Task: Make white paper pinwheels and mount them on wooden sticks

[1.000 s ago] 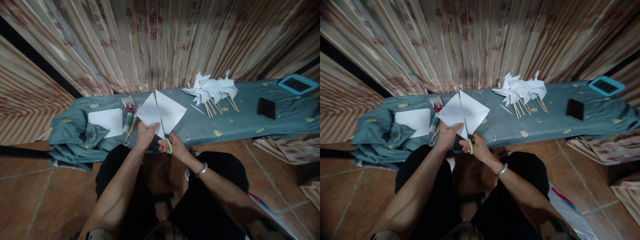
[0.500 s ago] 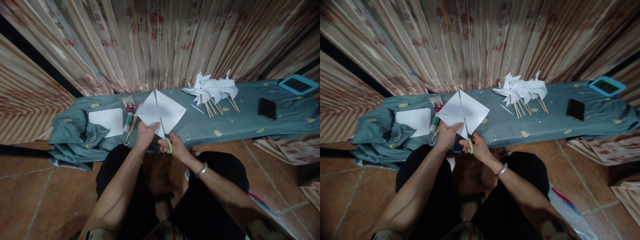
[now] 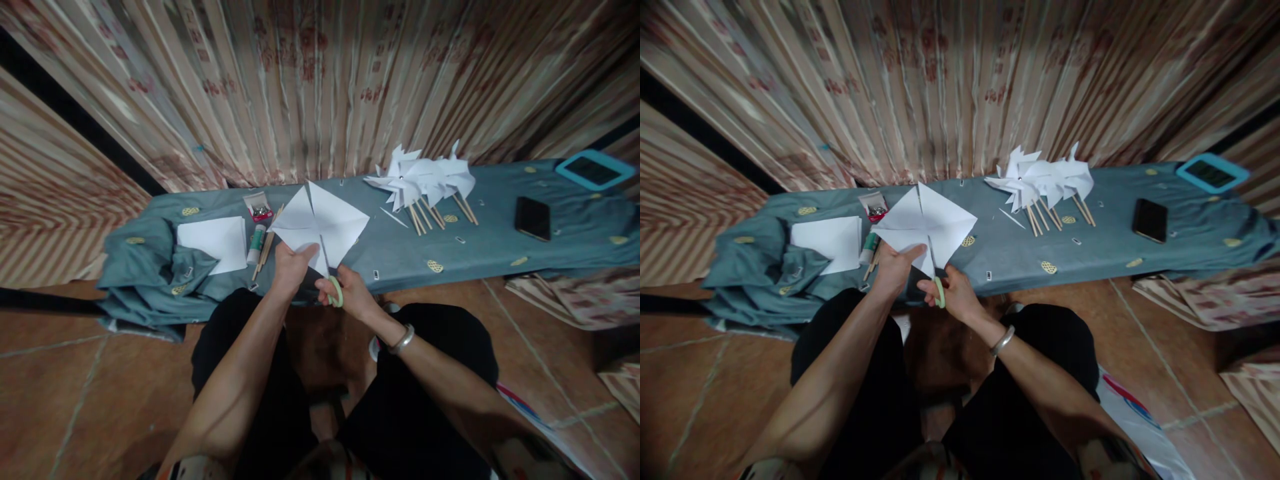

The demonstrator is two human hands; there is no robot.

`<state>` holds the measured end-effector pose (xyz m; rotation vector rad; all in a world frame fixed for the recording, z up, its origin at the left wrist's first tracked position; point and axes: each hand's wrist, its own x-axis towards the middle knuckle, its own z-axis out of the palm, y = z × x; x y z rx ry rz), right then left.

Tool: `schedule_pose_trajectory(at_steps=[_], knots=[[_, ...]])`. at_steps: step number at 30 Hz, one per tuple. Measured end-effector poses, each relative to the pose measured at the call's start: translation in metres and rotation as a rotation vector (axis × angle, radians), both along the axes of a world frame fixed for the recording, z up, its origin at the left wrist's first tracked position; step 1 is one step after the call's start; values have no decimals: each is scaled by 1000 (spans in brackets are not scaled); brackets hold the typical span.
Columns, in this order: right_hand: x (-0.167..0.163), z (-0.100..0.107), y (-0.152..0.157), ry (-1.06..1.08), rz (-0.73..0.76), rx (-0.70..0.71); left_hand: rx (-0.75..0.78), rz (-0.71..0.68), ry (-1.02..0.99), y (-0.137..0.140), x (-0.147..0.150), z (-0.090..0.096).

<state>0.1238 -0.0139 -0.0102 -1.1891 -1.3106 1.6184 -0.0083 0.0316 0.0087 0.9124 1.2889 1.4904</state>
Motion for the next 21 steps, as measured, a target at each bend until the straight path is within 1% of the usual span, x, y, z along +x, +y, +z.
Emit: schedule_pose_trajectory(at_steps=[4, 8, 12, 15, 16, 18, 21], knots=[[4, 6, -7, 4, 104, -43, 20, 26, -16, 4, -5, -2], [15, 10, -13, -14, 215, -122, 46, 91, -13, 7, -16, 2], [42, 12, -14, -59, 380, -129, 50, 110, -26, 5, -28, 8], [68, 18, -9, -107, 395, -160, 51, 101, -22, 2, -34, 11], [76, 21, -7, -113, 365, -151, 48, 88, -22, 1, -36, 11], [88, 27, -1, -121, 213, -103, 30, 41, -25, -2, -38, 10], [99, 34, 10, -99, -146, 23, -22, -56, -10, -7, -36, 8]])
